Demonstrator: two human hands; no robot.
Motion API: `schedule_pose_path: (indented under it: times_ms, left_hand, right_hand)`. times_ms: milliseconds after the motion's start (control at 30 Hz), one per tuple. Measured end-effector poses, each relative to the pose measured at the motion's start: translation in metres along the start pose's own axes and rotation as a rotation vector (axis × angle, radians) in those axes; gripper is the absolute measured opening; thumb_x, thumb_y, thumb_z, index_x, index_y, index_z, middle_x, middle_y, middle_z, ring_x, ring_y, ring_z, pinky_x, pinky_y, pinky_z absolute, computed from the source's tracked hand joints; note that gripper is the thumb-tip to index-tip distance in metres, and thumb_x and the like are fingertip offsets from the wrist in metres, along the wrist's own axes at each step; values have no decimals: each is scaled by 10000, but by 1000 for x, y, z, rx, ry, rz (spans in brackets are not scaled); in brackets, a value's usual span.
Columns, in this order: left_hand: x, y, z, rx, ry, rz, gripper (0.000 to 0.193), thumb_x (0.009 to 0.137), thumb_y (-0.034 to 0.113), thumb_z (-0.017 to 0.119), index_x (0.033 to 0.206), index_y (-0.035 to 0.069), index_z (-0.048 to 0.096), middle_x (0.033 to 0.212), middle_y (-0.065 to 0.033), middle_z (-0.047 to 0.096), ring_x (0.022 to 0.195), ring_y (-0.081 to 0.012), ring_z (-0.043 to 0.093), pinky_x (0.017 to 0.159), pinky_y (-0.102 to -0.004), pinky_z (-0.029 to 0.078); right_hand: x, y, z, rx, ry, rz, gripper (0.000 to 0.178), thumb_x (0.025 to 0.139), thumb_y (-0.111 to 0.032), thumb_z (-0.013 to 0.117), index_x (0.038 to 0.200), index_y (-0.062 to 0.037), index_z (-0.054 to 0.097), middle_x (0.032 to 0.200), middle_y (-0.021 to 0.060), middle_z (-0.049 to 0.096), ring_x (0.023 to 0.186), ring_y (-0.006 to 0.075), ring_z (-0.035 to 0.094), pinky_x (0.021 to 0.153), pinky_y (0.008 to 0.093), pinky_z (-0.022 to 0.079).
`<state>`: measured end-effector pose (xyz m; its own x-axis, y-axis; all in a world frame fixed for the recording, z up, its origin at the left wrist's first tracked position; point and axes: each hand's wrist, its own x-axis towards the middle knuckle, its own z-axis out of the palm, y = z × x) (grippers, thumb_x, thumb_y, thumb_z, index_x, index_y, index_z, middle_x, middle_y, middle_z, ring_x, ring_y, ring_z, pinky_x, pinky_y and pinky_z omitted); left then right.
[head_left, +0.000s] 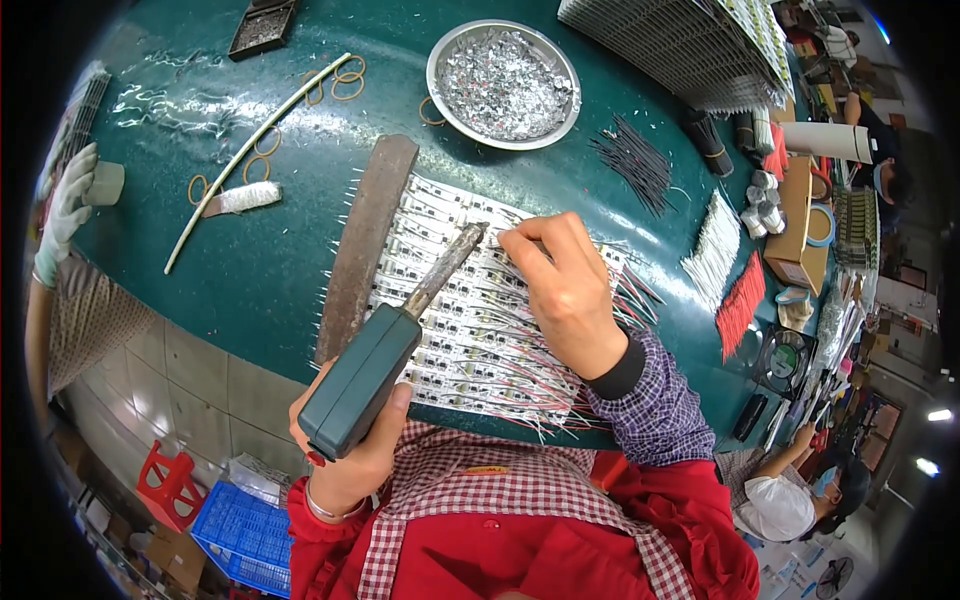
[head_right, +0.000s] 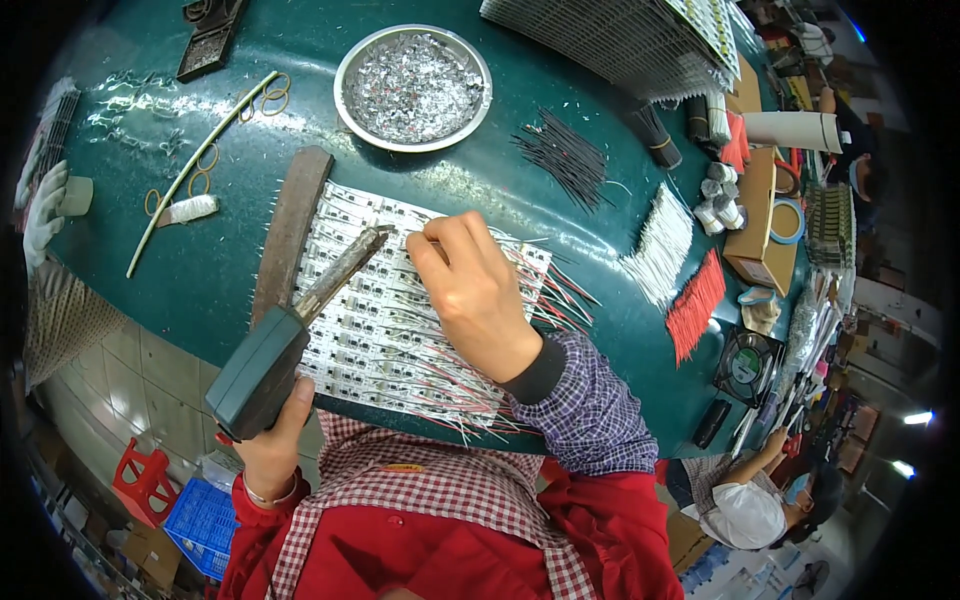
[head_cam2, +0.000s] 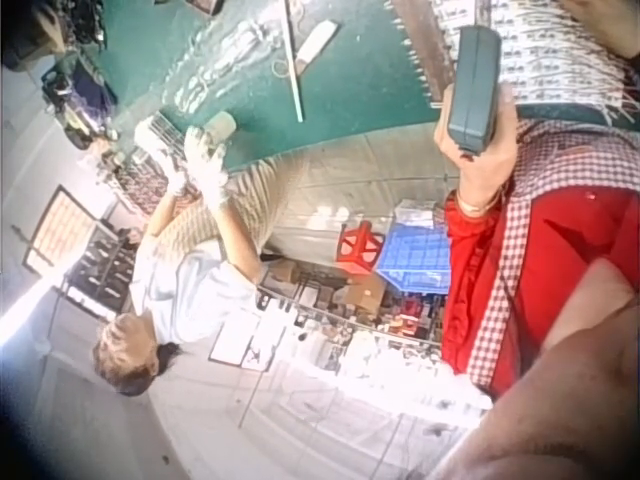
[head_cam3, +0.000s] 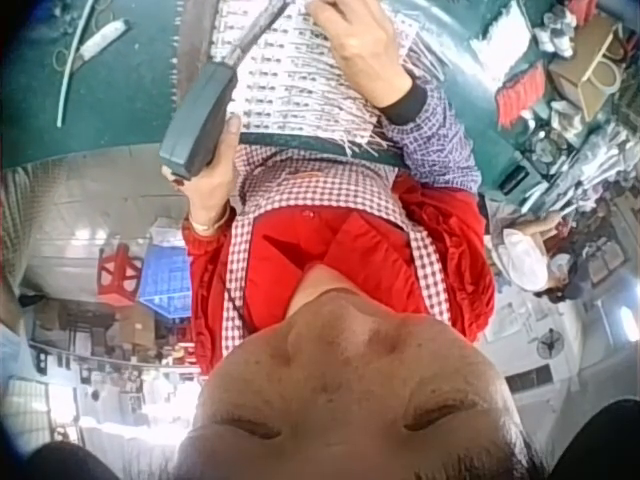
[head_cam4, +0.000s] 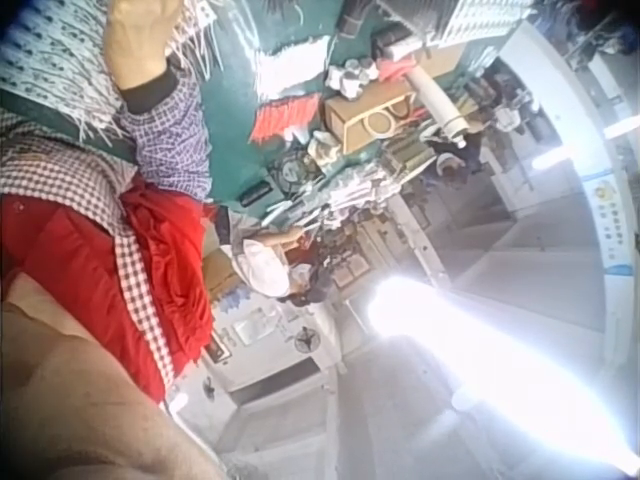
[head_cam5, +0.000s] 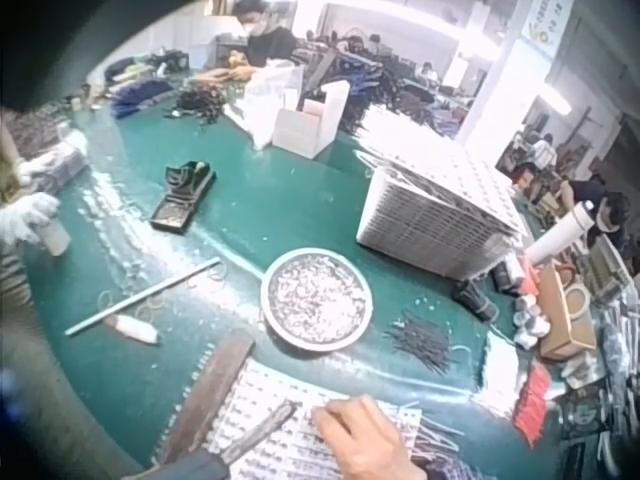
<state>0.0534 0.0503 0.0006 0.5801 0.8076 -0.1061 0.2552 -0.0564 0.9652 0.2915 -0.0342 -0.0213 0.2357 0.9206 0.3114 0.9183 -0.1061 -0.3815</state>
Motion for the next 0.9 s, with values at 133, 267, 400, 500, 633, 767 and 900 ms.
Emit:
schedule_pose_path:
  times_ms: [133,267,400,500,633,767,900]
  left_hand:
    - [0,3,-2,17,4,25,255,803,9,761,1027,-83,682,894,-114,701,742,-134,654,629,-266,524]
    - [-1,3,-4,44,9,37,263,800,3,759,1035,-87,683,899,-123,702,744,-143,662,625,-265,525]
    - [-2,-1,-6,53,0,64,257,801,1,756,1032,-85,687,903,-129,702,747,-154,672,630,-269,530]
    - [-4,2,-8,54,-8,45,246,804,-3,750,1029,-82,690,914,-132,700,750,-157,674,633,-270,531]
    - [-1,5,-6,58,-29,37,216,808,-8,743,1009,-70,694,914,-120,691,746,-150,665,623,-270,521]
    - [4,9,-3,68,-65,46,191,810,-9,742,986,-65,691,899,-108,684,732,-141,652,606,-269,507]
    - [8,6,1,31,-77,40,170,807,-23,739,964,-62,687,874,-98,673,706,-127,631,585,-258,485]
  right_hand:
    - [0,0,3,1,16,3,321,682,58,628,1002,31,637,958,127,575,890,278,569,713,352,508]
    - [-1,-2,1,27,75,-20,319,690,50,632,1009,34,638,955,128,580,868,276,571,697,355,504]
    - [-6,-5,-2,26,60,-27,328,688,44,639,1016,39,638,954,124,589,849,274,576,677,354,502]
    - [-5,-2,3,17,101,-20,328,684,47,643,1012,36,639,946,120,591,849,273,581,668,348,505]
    - [-6,0,5,8,88,-41,330,683,54,645,1013,32,642,939,118,593,846,271,585,658,343,507]
    - [-6,-3,5,-12,69,2,330,691,60,641,1019,22,640,952,118,586,854,274,578,663,349,508]
    - [-6,-2,6,-11,32,26,342,697,68,632,1035,16,633,967,118,569,872,276,560,667,355,505]
